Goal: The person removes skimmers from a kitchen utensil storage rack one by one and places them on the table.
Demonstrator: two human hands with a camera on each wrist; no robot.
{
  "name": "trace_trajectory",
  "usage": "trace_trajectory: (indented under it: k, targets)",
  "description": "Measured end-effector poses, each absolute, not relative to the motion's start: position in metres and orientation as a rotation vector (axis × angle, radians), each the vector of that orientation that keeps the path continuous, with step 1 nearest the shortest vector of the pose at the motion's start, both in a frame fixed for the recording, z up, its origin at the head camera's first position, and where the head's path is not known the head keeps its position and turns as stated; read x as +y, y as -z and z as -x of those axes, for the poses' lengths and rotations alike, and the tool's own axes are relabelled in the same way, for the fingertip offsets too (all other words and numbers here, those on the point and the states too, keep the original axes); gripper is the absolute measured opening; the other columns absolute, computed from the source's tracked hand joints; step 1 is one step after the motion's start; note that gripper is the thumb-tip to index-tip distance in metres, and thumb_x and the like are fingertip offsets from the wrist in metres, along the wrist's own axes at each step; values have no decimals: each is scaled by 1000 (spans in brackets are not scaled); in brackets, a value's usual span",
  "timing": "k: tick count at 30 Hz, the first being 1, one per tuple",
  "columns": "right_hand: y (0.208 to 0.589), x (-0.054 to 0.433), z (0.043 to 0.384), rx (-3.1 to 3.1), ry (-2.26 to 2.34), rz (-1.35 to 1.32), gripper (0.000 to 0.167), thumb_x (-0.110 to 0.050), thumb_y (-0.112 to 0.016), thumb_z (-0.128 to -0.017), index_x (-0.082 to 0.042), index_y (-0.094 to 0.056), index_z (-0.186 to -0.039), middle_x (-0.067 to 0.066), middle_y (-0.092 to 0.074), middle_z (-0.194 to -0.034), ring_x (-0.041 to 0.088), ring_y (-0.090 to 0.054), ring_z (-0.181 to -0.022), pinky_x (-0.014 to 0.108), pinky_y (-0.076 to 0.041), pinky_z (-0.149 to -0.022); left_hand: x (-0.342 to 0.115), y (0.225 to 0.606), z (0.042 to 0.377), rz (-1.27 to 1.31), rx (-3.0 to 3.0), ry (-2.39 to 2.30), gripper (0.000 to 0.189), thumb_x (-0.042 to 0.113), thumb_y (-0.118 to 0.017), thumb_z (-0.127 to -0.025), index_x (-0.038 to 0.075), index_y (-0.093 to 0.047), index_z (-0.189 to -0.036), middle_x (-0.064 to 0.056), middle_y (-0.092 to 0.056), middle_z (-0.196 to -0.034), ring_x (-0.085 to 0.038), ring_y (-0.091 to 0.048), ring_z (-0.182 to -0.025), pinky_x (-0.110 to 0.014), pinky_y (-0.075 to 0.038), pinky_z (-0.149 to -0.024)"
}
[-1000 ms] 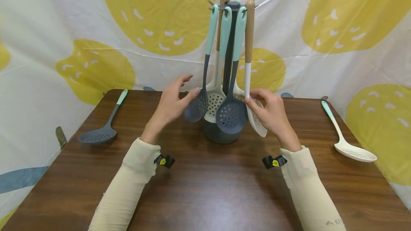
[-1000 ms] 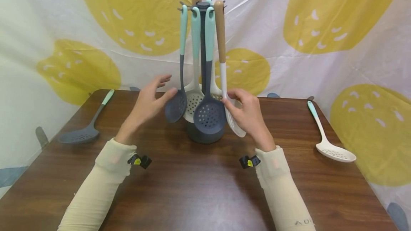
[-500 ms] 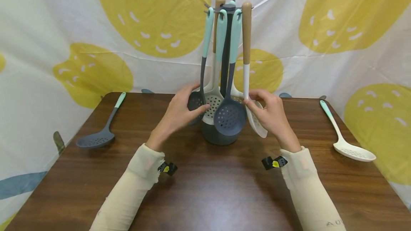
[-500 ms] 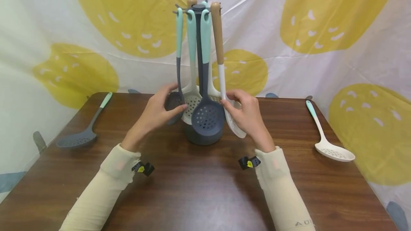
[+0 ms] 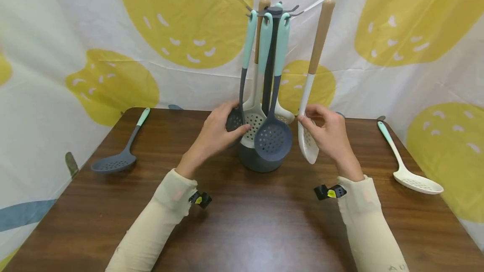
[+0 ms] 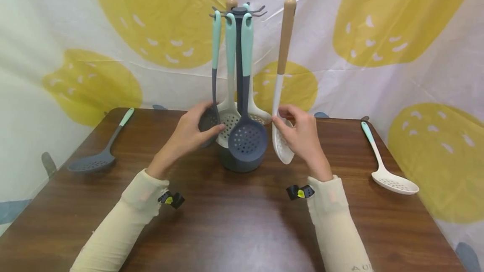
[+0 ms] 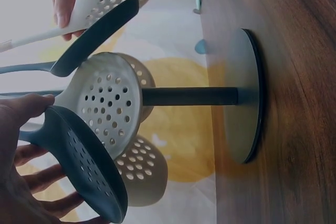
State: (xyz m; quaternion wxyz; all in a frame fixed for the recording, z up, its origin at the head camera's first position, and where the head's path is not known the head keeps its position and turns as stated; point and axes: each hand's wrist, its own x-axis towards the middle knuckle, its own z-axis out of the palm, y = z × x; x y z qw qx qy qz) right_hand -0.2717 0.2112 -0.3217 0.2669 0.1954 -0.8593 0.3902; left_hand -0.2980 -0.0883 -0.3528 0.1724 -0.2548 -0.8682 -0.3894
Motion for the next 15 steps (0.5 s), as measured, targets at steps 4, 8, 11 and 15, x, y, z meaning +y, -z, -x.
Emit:
trace_trajectory:
  k: [4, 8, 11, 15]
  targets:
    - [314, 227, 269, -2345, -1053, -451, 23, -14, -71, -97, 4, -72, -111, 22, -75, -102, 5, -68, -92, 9, -51, -81, -88, 352, 297, 713, -2475, 1107, 70, 38, -74, -93, 7, -49, -150, -15, -55, -151, -35, -50, -141, -57, -38, -117]
    - [308, 250, 267, -2387, -978, -349, 25, -18, -72, -96, 3, -72, -109, 22, -75, -99, -17, -56, -83, 4, -45, -76, -87, 351, 297, 716, -2478, 1104, 70, 39, -74, -94, 6, -48, -150, -16, -54, -152, -36, -50, -141, -58, -37, -117]
    - [307, 271, 266, -2458, -869, -231, 26, -23, -72, -96, 1, -73, -107, 22, -76, -98, -7, -62, -81, 9, -44, -73, -87, 351, 298, 717, -2480, 1104, 70, 38, -74, -94, 5, -49, -150, -16, -55, -151, -36, -50, -141, -57, -38, -117]
    - [310, 302, 262, -2606, -743, -27, 33, -34, -71, -96, -4, -74, -109, 23, -77, -105, 28, -71, -93, 29, -46, -73, -86, 351, 297, 718, -2480, 1109, 69, 37, -75, -94, 6, -49, -149, -16, -55, -150, -35, -51, -140, -57, -39, -117]
